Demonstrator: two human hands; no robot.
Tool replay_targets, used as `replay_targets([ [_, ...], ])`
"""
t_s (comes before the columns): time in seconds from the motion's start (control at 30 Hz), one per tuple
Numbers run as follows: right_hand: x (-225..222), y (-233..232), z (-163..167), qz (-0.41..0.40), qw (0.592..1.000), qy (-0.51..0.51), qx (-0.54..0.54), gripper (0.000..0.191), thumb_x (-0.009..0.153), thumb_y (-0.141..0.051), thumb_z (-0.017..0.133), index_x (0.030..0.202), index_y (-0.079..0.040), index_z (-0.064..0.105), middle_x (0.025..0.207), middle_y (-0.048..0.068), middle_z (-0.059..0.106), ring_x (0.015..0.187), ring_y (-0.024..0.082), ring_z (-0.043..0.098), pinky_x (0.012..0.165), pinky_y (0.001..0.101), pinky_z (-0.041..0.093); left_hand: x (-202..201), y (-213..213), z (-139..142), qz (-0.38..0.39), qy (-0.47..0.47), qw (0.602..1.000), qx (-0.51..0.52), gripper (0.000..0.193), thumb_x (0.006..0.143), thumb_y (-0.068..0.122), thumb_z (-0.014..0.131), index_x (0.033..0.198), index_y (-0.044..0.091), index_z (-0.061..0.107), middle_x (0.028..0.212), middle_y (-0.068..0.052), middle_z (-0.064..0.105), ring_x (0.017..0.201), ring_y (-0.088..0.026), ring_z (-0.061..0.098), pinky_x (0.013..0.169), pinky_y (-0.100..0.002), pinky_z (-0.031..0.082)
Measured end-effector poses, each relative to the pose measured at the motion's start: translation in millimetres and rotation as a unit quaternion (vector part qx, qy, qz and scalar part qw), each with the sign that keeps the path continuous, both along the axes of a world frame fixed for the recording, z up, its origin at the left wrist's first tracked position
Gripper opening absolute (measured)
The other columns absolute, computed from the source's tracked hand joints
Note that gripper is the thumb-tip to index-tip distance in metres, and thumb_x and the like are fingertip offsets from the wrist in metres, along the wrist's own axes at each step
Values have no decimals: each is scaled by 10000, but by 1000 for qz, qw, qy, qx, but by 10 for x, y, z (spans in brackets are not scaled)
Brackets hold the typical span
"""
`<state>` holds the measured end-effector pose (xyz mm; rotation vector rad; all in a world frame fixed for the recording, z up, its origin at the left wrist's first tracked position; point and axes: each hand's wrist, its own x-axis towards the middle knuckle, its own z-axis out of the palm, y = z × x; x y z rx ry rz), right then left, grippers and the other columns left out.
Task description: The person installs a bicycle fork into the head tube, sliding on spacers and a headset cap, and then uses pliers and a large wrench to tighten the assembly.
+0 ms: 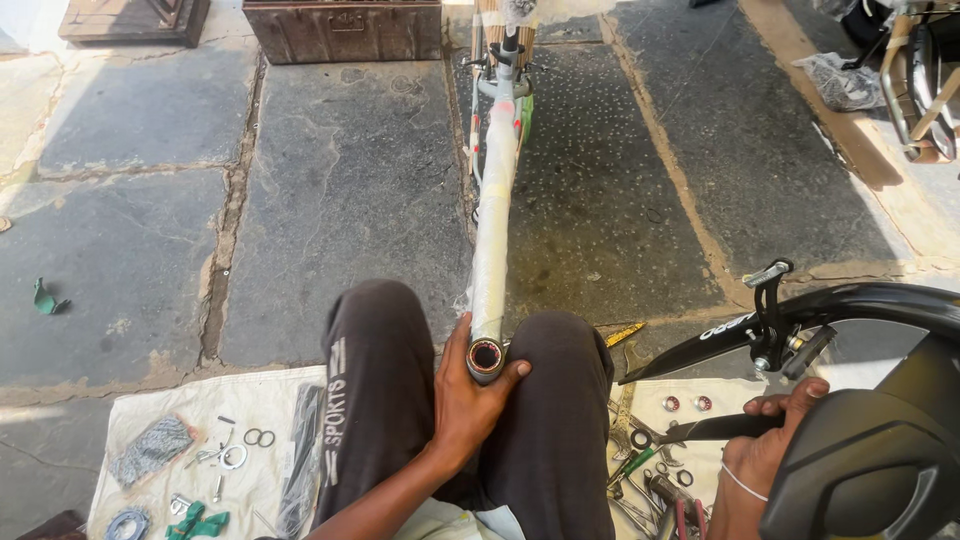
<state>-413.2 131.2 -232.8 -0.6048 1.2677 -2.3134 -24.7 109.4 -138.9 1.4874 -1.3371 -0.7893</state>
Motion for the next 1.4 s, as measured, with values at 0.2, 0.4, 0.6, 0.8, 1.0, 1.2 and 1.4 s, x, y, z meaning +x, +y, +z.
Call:
replay_targets([
  [0.2,-487,4,193,184,982,1,-32,246,1070,-242,697,935,-98,551,771,0,497,720,134,570,724,317,559,-54,-70,-297,-15,-6,989,-147,996,741,283,920,1495,-88,386,1451,-320,539,1322,-395,604,1040,-412,519],
  [0.4,-185,-170,541,-36,999,13,-20,190,1110,-245,758,1071,-121,620,754,-36,473,678,85,491,630,250,482,-86,-185,-563,5,-59,966,-252,784,819,80,773,1490,-88,405,1474,-345,520,1327,-444,592,1084,-442,523],
  [0.6,-342,-204,1171,-23,996,81,-25,212,1139,-261,705,1031,-108,605,800,1,560,768,132,574,721,265,504,-51,-286,-635,21,-62,968,-242,768,755,62,753,1440,-99,445,1422,-340,562,1239,-451,642,1018,-439,552],
  [0.8,-756,-632,1663,23,987,132,-87,270,1134,-260,752,988,-98,592,793,42,586,691,169,598,668,272,484,40,-677,-153,11,-53,966,-252,758,765,38,736,1432,-129,418,1327,-413,581,984,-419,748,801,-440,661],
  [1.0,-387,-842,2031,31,992,70,-95,274,1104,-167,723,917,-65,552,722,32,534,620,136,581,598,279,523,43,-1264,581,14,-40,977,-211,710,710,55,679,1372,-104,477,995,-286,739,822,-370,771,728,-427,654],
  [1.2,712,-1010,2003,37,998,37,-18,110,968,41,660,916,-5,575,672,27,551,523,100,547,434,282,438,25,-1786,1291,11,-57,981,-183,699,659,120,698,1294,-103,512,914,-291,735,794,-390,766,784,-458,622],
  [1.4,1664,-876,1174,89,993,33,-65,270,910,27,670,1174,-27,652,1028,23,697,879,108,674,707,231,587,-59,-2436,1857,28,-71,968,-240,503,651,117,724,1082,-109,598,882,-313,722,825,-440,727,796,-498,578],
])
